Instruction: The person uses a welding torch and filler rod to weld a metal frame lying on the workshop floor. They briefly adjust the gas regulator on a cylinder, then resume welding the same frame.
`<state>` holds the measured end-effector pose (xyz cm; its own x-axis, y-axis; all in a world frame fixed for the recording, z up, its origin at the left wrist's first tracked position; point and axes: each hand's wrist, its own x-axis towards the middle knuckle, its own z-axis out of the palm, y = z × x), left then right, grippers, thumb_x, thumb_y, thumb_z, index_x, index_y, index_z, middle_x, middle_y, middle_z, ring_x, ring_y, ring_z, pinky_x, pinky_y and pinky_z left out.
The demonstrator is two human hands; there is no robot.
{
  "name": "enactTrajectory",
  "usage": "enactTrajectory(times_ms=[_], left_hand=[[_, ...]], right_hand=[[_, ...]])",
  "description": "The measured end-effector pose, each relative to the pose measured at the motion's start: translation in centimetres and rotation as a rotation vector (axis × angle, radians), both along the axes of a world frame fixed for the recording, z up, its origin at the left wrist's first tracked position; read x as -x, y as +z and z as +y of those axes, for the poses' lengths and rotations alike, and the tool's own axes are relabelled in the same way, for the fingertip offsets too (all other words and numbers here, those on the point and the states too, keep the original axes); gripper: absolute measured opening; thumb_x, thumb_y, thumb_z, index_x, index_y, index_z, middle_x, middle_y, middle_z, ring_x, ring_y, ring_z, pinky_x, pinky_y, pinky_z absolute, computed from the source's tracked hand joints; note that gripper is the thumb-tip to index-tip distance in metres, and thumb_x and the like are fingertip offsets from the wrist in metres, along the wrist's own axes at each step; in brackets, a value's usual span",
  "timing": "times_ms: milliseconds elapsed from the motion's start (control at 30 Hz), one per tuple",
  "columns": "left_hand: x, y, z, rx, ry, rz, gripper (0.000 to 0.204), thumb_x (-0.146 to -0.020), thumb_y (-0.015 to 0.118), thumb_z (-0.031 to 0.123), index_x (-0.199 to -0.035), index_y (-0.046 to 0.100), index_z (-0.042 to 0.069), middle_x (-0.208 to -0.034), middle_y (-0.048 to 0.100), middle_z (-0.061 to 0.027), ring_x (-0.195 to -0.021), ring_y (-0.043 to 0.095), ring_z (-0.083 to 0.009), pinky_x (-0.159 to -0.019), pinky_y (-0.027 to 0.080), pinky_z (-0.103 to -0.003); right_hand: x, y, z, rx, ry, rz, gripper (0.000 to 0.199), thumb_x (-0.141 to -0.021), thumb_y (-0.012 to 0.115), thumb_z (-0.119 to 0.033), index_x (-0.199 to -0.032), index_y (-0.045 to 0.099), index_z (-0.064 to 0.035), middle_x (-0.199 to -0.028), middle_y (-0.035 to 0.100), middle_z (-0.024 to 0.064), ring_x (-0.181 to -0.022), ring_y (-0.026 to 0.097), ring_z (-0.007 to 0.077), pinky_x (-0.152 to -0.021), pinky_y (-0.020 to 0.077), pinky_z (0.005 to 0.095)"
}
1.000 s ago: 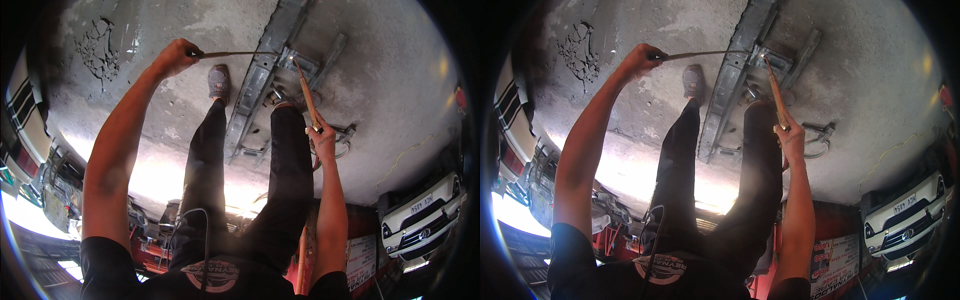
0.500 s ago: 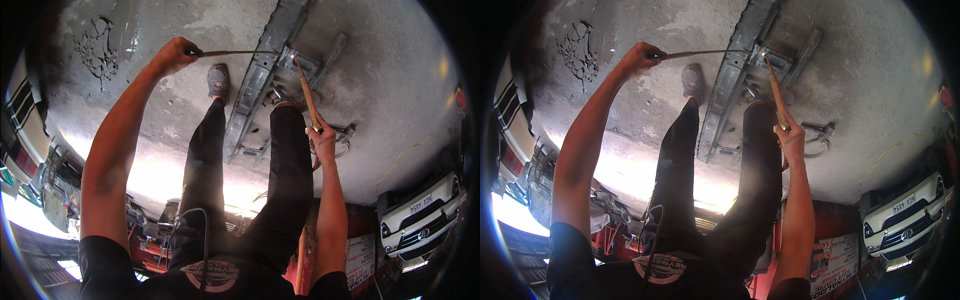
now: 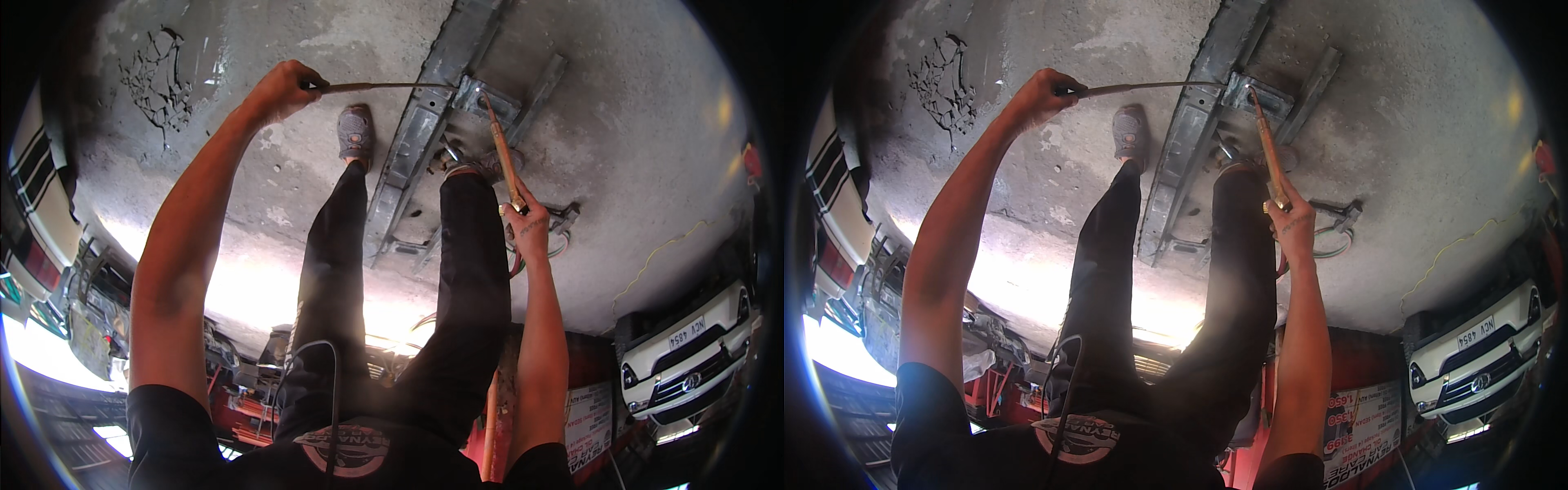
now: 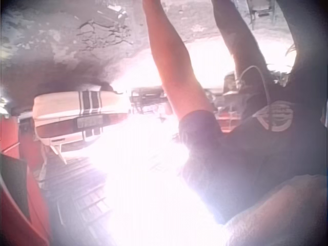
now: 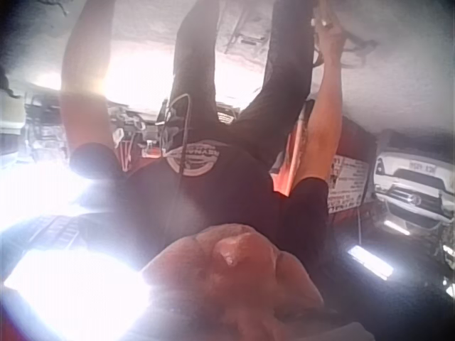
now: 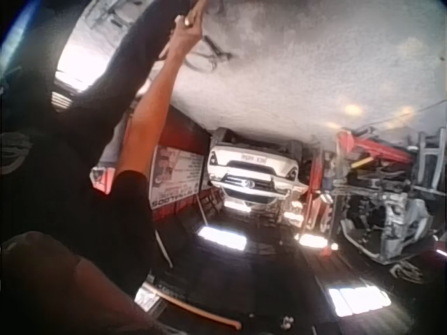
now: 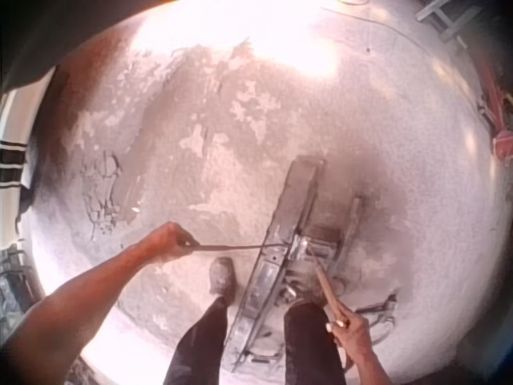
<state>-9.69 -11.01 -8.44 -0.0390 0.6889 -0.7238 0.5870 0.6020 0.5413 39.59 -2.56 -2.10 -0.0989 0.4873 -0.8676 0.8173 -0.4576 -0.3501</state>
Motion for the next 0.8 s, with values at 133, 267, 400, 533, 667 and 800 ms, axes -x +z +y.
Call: enactTrajectory(times_ms=[133,267,400,533,667,800], left_hand=[[-0.09,-0.09,0.0,0.013,0.004,0.009,0.03,-0.083,0.074,0.007,-0.111,0.079,0.0,-0.091,0.078,-0.0148,-0.081,0.07,-0.0184,-0.078,0.056,-0.034],[-0.18,0.32,0.37,0.04,-0.005,0.016,0.029,-0.083,0.073,0.009,-0.111,0.08,0.001,-0.098,0.078,-0.0174,-0.086,0.073,-0.0249,-0.083,0.057,-0.036],[-0.23,0.51,0.48,0.055,-0.009,0.017,0.029,-0.084,0.072,0.01,-0.11,0.08,0.002,-0.101,0.078,-0.0185,-0.088,0.075,-0.0279,-0.086,0.058,-0.037],[-0.18,0.43,0.37,0.031,-0.003,0.008,0.029,-0.083,0.073,0.009,-0.111,0.08,0.001,-0.098,0.078,-0.0175,-0.086,0.073,-0.0253,-0.084,0.058,-0.036],[-0.21,0.31,0.27,0.009,-0.006,0.018,0.03,-0.083,0.074,0.007,-0.111,0.079,0.0,-0.091,0.078,-0.0153,-0.081,0.071,-0.0199,-0.078,0.057,-0.035],[-0.16,0.28,0.4,0.021,-0.01,0.019,0.03,-0.083,0.074,0.008,-0.111,0.079,0.0,-0.091,0.078,-0.0156,-0.081,0.071,-0.0198,-0.077,0.056,-0.035]], right_hand=[[-0.08,0.06,0.12,0.002,-0.002,-0.01,0.06,-0.092,0.071,-0.006,-0.149,0.06,-0.0207,-0.071,0.06,-0.0017,-0.052,0.054,0.0065,-0.045,0.0466,0.0258],[-0.24,0.12,0.14,0.022,-0.054,-0.003,0.06,-0.092,0.071,-0.005,-0.149,0.06,-0.0212,-0.071,0.061,-0.002,-0.052,0.054,0.006,-0.045,0.0466,0.0257],[-0.17,0.23,0.21,0.028,-0.051,-0.003,0.059,-0.093,0.07,-0.006,-0.149,0.061,-0.0207,-0.072,0.062,-0.0016,-0.052,0.054,0.0059,-0.045,0.0464,0.0253],[-0.21,0.21,0.36,0.019,-0.028,0.014,0.055,-0.094,0.069,-0.012,-0.148,0.061,-0.0193,-0.073,0.062,-0.001,-0.052,0.055,0.0063,-0.046,0.0472,0.0253],[0.31,0.41,0.32,0.015,-0.075,-0.003,0.053,-0.097,0.069,-0.02,-0.149,0.061,-0.0137,-0.073,0.056,-0.0035,-0.053,0.046,0.0047,-0.049,0.0412,0.0264],[0.27,0.31,0.28,0.022,-0.088,0.004,0.051,-0.098,0.067,-0.021,-0.149,0.061,-0.0144,-0.074,0.056,-0.0034,-0.053,0.045,0.0046,-0.049,0.0397,0.0263]])
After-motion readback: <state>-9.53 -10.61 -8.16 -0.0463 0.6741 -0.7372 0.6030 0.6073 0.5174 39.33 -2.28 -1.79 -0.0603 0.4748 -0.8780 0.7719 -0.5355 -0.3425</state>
